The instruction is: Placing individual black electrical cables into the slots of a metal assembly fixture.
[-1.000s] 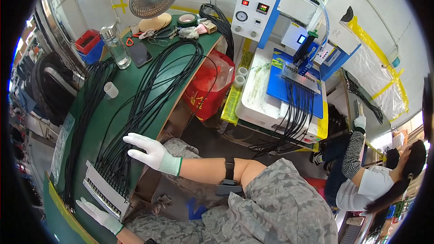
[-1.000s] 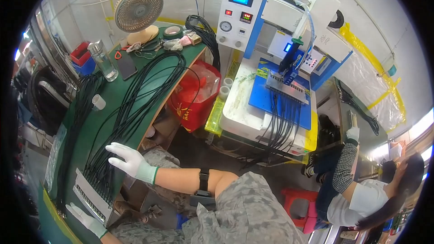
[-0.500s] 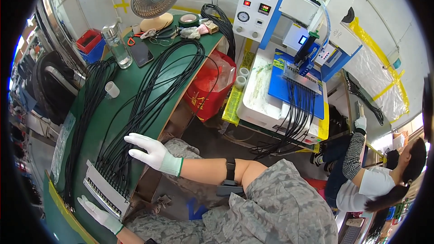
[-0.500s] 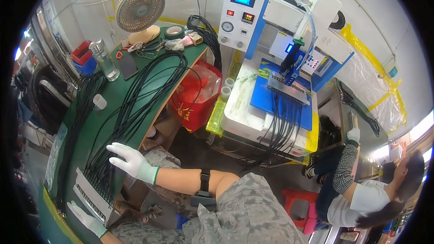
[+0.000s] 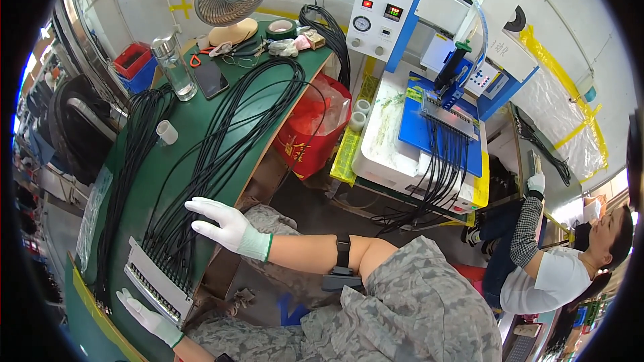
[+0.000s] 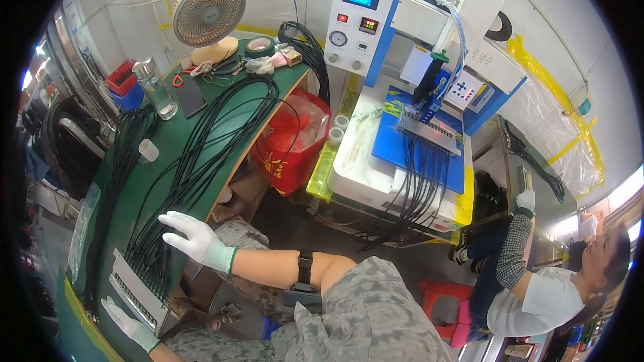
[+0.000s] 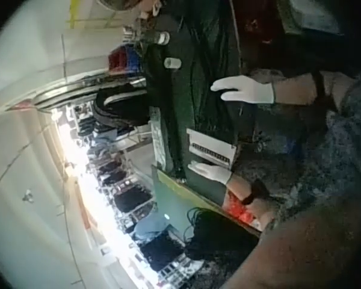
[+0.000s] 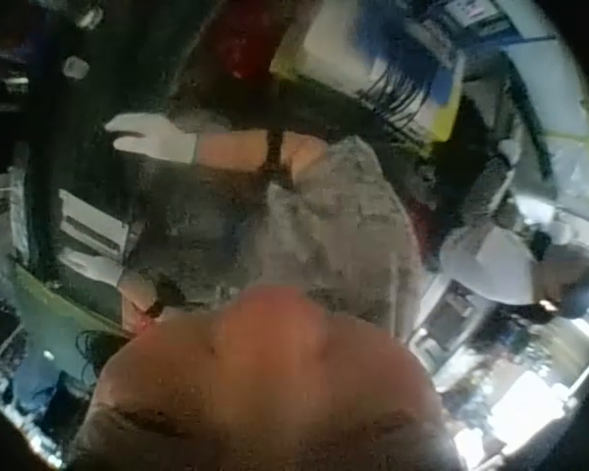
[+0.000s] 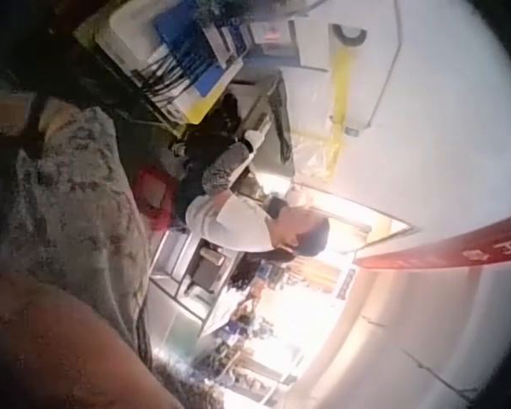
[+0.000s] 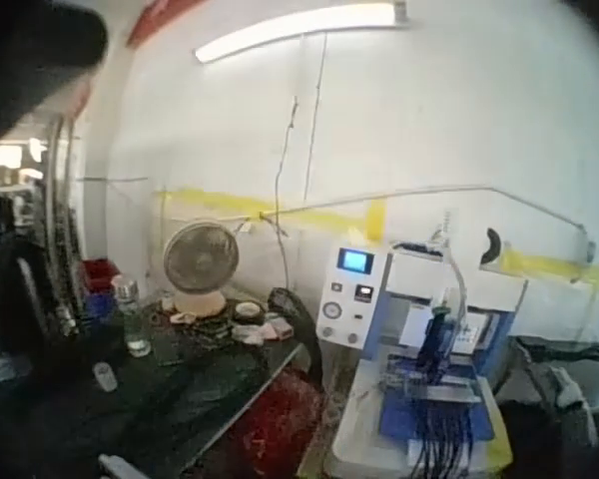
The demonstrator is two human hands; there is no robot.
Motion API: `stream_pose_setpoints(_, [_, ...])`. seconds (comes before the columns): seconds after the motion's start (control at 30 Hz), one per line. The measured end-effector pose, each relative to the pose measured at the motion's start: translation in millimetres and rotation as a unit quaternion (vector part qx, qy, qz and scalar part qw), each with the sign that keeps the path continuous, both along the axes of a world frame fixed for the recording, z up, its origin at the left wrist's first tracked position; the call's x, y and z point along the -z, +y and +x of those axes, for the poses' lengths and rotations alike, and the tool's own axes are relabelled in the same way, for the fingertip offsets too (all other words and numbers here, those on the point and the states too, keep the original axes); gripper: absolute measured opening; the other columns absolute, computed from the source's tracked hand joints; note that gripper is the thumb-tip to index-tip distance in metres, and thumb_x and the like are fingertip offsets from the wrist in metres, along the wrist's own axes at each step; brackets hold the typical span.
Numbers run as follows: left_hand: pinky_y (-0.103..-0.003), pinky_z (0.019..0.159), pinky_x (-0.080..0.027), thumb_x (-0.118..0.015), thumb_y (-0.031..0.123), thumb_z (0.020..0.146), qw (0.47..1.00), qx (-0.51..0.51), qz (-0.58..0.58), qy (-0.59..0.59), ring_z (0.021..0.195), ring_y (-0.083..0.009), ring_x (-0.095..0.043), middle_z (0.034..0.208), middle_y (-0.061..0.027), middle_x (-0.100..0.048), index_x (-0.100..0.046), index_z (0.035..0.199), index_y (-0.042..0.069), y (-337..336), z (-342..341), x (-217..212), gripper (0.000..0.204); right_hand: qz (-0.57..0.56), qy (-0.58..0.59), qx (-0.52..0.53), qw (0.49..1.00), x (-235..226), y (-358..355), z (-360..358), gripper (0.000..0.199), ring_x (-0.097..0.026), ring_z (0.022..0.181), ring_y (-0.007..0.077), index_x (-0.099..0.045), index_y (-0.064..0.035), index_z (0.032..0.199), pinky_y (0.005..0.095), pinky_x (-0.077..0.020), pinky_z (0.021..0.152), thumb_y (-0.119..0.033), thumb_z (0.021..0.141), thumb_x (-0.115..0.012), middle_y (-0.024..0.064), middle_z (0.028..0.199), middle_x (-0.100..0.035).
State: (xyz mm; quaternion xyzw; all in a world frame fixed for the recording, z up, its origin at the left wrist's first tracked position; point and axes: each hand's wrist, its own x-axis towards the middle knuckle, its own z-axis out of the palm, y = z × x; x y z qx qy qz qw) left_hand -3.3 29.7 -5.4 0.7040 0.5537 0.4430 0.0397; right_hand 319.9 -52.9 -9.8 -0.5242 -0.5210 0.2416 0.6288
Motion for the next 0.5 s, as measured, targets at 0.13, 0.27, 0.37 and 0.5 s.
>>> stream_pose_setpoints(0.13, [-0.037,0.106,-0.038,-0.032,0.026,0.105,0.994,0.010,-0.038,-0.106,0.121,-0.0321,-0.051,0.133,-0.0228,-0.052,-0.044,0.133,-0.009,-4,9,-5,0.047,0.003,0.005,-0.003,1.000,-1,0,0,0.045,-0.046,0.130,0.0303,-0.053,-0.0040,0.132,0.0364,-0.0342,0.109,-0.024,0.092,-0.060,0.0181,0.135,-0.052])
stream_pose_setpoints(0.27, [-0.037,0.105,-0.039,-0.032,0.027,0.105,0.989,0.023,-0.050,-0.136,0.121,-0.0318,-0.051,0.133,-0.0229,-0.052,-0.042,0.136,-0.009,-5,10,-7,0.049,0.008,0.007,-0.004,1.000,0,1,0,0.045,-0.046,0.129,0.0303,-0.053,-0.0044,0.132,0.0365,-0.0342,0.109,-0.024,0.092,-0.061,0.0179,0.135,-0.052])
stream_pose_setpoints(0.37, [-0.036,0.106,-0.038,-0.031,0.028,0.105,0.994,0.025,-0.041,-0.095,0.123,-0.0311,-0.051,0.134,-0.0230,-0.051,-0.040,0.137,-0.008,-2,4,-3,0.049,0.011,0.007,-0.003,1.000,1,1,-1,0.044,-0.046,0.129,0.0301,-0.053,-0.0046,0.131,0.0365,-0.0343,0.109,-0.024,0.092,-0.061,0.0178,0.135,-0.052])
stream_pose_setpoints(0.5, [-0.036,0.108,-0.037,-0.032,0.027,0.105,0.987,0.049,-0.045,-0.147,0.125,-0.0302,-0.049,0.136,-0.0228,-0.050,-0.040,0.138,-0.007,3,-1,7,0.048,0.005,0.013,-0.003,1.000,1,1,-1,0.044,-0.046,0.129,0.0300,-0.054,-0.0050,0.131,0.0364,-0.0344,0.109,-0.024,0.092,-0.060,0.0176,0.135,-0.052])
